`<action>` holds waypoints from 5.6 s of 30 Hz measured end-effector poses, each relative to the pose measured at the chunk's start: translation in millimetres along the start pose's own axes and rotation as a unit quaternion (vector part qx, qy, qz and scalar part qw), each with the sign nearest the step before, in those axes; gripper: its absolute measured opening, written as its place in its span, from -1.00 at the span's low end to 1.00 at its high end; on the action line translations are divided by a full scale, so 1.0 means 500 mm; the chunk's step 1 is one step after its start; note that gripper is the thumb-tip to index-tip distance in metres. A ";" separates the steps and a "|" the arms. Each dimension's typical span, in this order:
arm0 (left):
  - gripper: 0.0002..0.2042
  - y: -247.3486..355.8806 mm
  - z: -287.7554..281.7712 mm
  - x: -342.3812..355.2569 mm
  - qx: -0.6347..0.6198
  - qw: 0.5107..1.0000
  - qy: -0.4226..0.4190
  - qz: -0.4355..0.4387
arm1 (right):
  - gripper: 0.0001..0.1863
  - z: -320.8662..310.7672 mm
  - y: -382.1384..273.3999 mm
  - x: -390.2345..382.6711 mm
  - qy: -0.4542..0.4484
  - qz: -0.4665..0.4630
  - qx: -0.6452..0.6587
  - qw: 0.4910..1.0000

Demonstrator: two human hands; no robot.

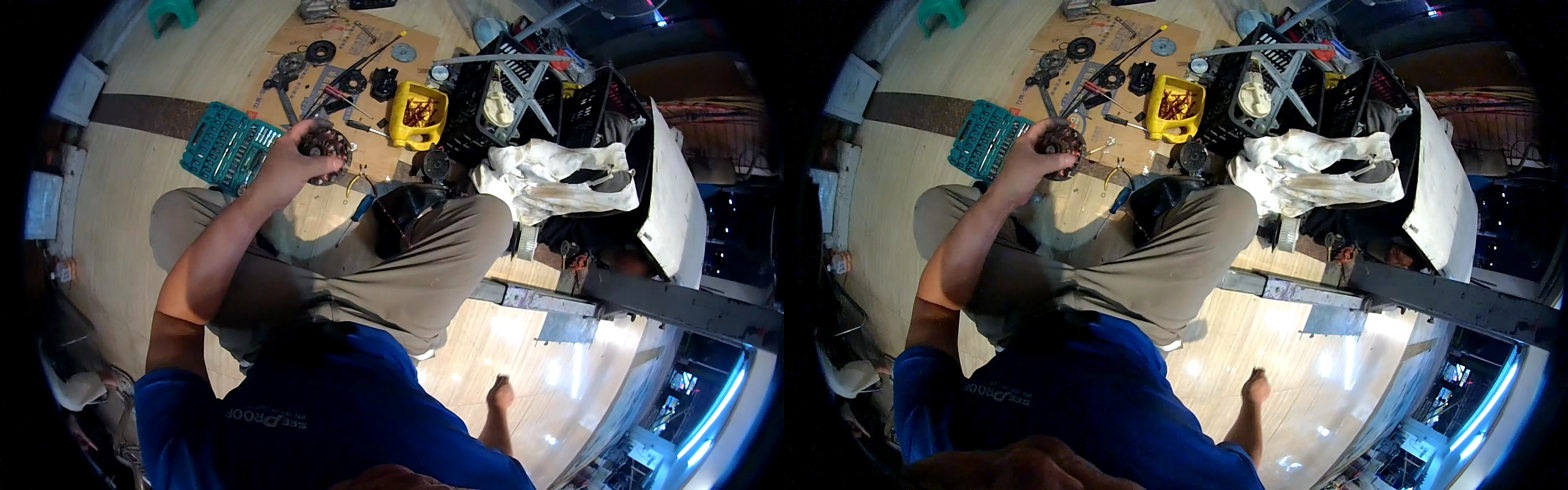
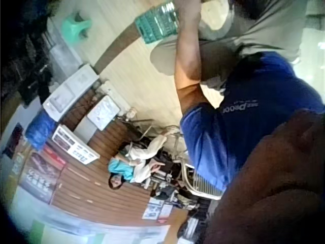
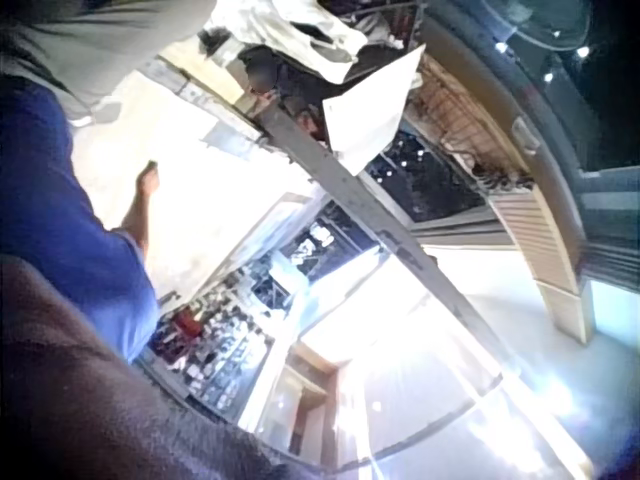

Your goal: The person works on a motor component, stripping and twisting wires together before securing them with a tool.

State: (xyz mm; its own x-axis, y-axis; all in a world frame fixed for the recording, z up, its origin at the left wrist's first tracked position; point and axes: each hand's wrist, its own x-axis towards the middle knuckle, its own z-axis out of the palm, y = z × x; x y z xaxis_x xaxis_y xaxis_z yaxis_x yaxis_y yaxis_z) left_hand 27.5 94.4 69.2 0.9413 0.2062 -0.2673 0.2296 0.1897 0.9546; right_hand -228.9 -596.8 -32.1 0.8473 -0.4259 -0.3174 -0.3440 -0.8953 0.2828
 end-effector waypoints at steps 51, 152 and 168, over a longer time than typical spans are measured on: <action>-0.35 0.059 -0.035 -0.020 0.140 0.966 -0.217 0.017 | -0.81 -0.584 -0.959 0.197 0.111 -0.536 0.197 0.813; -0.37 0.016 -0.017 -0.052 0.229 0.971 -0.007 0.073 | -0.58 -0.030 -0.003 0.026 0.009 -0.032 -0.011 0.999; -0.40 -0.002 0.002 -0.083 0.322 0.922 -0.036 0.213 | -0.78 -0.551 -0.721 0.031 0.126 -0.357 0.526 0.762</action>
State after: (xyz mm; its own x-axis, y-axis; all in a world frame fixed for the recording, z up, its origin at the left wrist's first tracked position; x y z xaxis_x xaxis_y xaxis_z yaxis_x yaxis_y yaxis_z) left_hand -11.7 84.5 79.4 0.9888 0.0616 0.1362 -0.0863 -0.5084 0.8568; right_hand 19.8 -244.8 110.4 0.9754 0.1385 0.1713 0.2197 -0.5526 -0.8039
